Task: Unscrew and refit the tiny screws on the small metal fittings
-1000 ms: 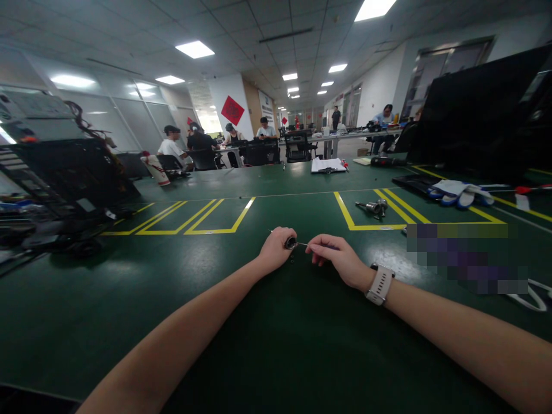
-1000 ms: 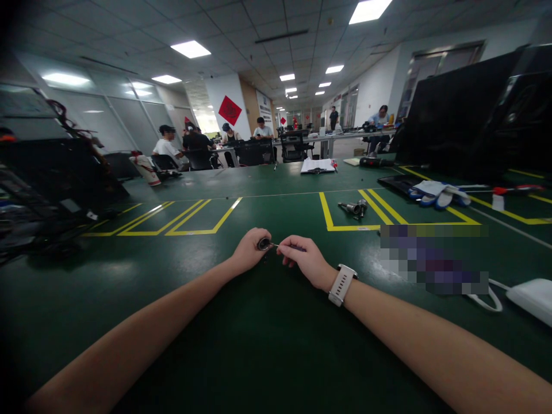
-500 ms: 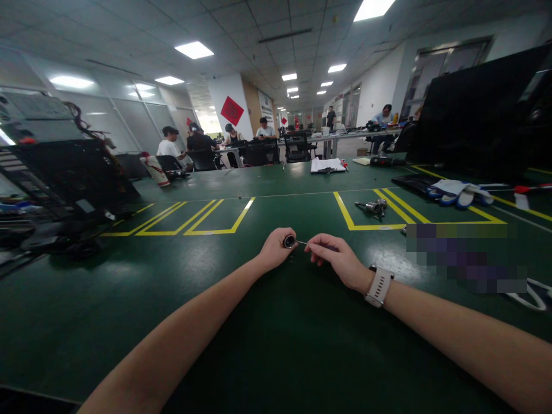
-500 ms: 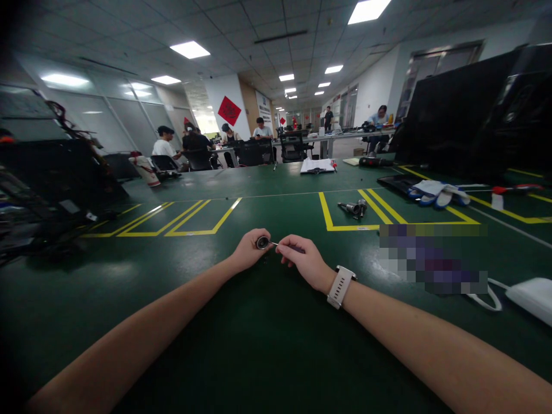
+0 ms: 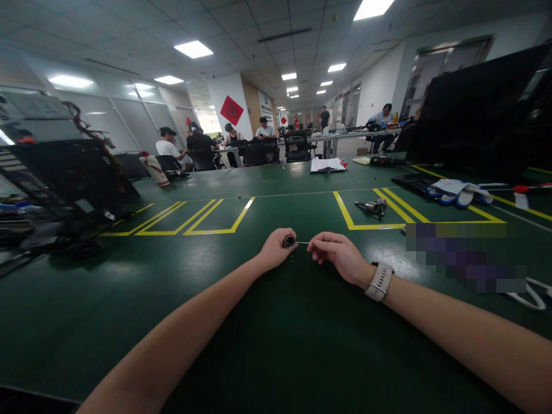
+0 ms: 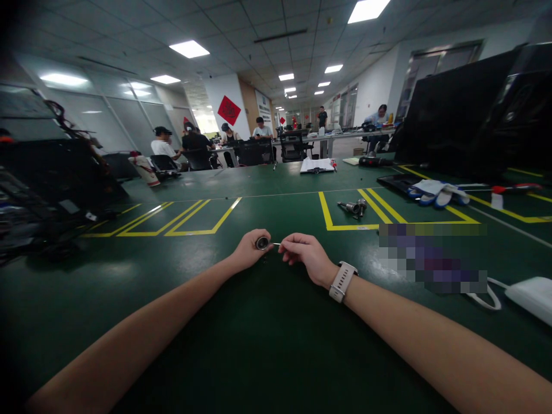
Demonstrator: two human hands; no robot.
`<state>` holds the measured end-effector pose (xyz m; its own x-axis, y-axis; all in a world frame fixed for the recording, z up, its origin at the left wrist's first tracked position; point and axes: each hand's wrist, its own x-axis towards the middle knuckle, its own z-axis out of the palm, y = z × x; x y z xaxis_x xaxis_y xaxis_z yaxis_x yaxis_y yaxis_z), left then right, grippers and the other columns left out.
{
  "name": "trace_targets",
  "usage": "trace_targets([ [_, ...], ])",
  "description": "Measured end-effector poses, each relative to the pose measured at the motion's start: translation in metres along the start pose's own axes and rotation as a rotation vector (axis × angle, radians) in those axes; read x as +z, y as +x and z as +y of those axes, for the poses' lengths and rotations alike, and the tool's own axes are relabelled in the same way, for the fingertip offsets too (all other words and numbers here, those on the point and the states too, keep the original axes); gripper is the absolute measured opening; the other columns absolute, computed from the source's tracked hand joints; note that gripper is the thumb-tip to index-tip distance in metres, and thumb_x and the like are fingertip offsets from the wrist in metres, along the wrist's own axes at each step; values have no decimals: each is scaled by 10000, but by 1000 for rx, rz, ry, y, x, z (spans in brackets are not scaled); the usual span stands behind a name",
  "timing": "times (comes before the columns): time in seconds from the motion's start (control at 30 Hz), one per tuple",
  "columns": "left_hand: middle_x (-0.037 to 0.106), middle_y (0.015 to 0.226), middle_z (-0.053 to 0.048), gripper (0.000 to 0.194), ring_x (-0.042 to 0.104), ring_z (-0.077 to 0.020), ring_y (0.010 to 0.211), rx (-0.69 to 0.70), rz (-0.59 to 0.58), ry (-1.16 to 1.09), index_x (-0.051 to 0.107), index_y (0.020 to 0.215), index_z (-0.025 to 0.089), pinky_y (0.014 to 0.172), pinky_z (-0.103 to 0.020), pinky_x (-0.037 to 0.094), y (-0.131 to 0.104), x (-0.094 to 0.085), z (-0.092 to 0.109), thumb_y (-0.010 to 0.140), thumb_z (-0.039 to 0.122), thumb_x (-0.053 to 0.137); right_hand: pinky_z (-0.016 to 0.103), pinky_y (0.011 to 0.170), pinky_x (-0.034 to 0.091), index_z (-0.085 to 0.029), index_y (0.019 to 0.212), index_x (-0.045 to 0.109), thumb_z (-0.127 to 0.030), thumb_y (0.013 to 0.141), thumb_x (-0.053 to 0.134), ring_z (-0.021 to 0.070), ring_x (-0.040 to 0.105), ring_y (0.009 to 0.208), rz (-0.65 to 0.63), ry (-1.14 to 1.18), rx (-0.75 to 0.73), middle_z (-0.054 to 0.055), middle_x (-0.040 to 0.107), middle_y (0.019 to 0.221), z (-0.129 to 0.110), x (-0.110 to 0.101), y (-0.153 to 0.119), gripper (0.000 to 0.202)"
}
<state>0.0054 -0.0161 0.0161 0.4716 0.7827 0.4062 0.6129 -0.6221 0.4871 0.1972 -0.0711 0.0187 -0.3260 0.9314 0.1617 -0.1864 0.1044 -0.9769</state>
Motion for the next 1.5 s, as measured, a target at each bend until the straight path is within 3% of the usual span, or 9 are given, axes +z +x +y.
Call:
trace_targets([
  [0.2,482,648,42,107,464,-104,623,-3,-9,-60,505,692,149,607,-231,381,0,0,0,726,181,601,285,578,406,-174,760,627,-302,781,577,136,546,645,0,30,-5,33,616,785,-1,1,-1,139],
  [0.53,509,666,26,77,480,-139,683,-19,-2,24,533,682,153,669,-276,361,1,1,2,703,137,605,290,586,392,-179,743,658,-275,781,618,144,539,637,0,-144,-66,1,586,679,-1,8,-5,111],
  [1.0,484,650,41,93,468,-106,621,-11,-32,-77,518,701,150,598,-232,383,0,1,-1,719,187,602,296,592,411,-177,762,632,-307,781,573,142,548,651,-11,35,18,38,623,793,1,-2,2,144],
  [1.17,492,664,35,77,478,-116,647,0,-27,-54,518,695,153,628,-246,381,0,1,0,724,177,586,296,607,414,-186,787,632,-299,816,545,149,549,680,2,-66,-54,26,607,790,-1,1,-3,146],
  [1.33,495,647,28,69,474,-139,672,-6,-13,24,532,672,159,659,-271,368,1,2,1,698,143,593,300,599,381,-201,725,643,-276,783,601,151,505,630,36,-229,-127,-7,555,651,-4,10,-9,104],
  [1.5,509,658,20,64,479,-150,691,-11,-17,68,545,679,163,664,-280,369,1,2,0,691,123,594,303,601,390,-202,715,650,-280,770,616,154,513,627,17,-255,-121,-10,558,638,-2,10,-8,101],
])
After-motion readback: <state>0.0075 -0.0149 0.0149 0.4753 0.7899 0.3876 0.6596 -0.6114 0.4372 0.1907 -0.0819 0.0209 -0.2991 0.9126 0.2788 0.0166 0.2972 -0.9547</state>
